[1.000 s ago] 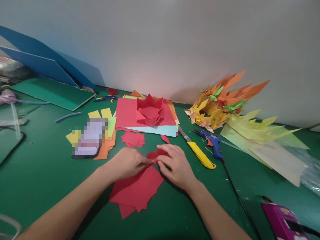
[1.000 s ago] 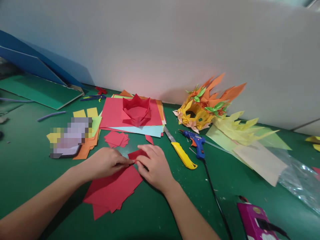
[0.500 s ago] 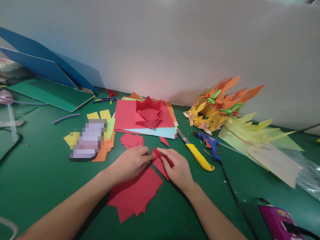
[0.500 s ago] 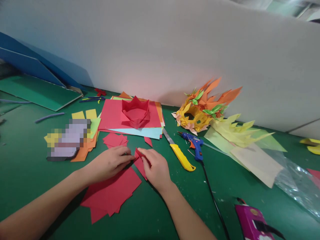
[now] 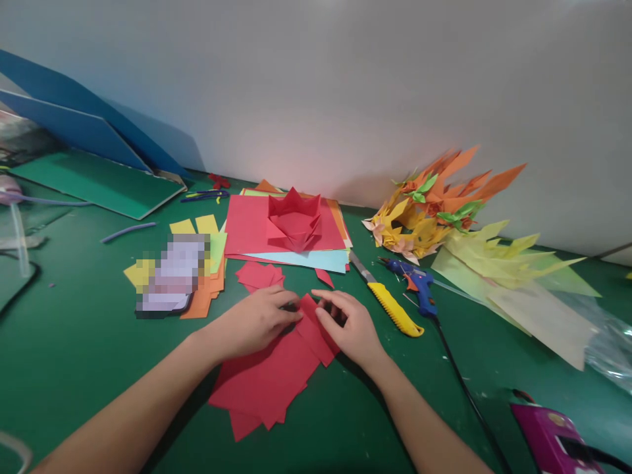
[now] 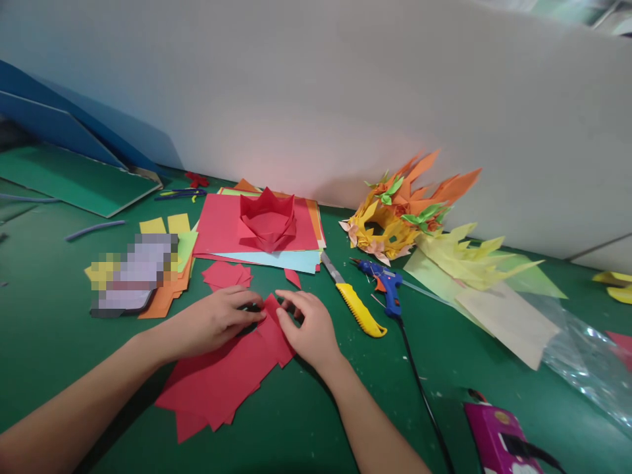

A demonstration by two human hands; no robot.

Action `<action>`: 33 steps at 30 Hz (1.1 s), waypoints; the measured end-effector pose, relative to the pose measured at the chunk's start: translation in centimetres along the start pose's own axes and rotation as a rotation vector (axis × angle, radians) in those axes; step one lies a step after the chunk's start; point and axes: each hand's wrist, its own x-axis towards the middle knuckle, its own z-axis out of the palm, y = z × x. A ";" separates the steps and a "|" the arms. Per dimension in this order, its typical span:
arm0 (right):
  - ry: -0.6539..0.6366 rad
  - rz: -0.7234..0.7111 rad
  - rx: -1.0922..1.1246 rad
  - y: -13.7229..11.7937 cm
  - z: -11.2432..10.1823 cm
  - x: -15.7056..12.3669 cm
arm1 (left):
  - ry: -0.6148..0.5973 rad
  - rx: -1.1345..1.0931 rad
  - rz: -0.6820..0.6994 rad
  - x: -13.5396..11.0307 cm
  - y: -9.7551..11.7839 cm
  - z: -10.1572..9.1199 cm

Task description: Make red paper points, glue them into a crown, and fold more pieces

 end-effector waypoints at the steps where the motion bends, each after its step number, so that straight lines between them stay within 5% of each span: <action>1: -0.013 0.010 0.008 0.0 0.0 0.1 | -0.008 -0.016 -0.005 0.0 0.0 0.0; 22: -0.020 0.196 0.022 0.1 0.6 0.8 | -0.073 -0.058 0.008 0.0 -0.1 -0.5; 33: 0.000 -0.072 -0.066 0.4 0.7 0.2 | -0.046 -0.051 0.001 -0.1 -0.2 -0.2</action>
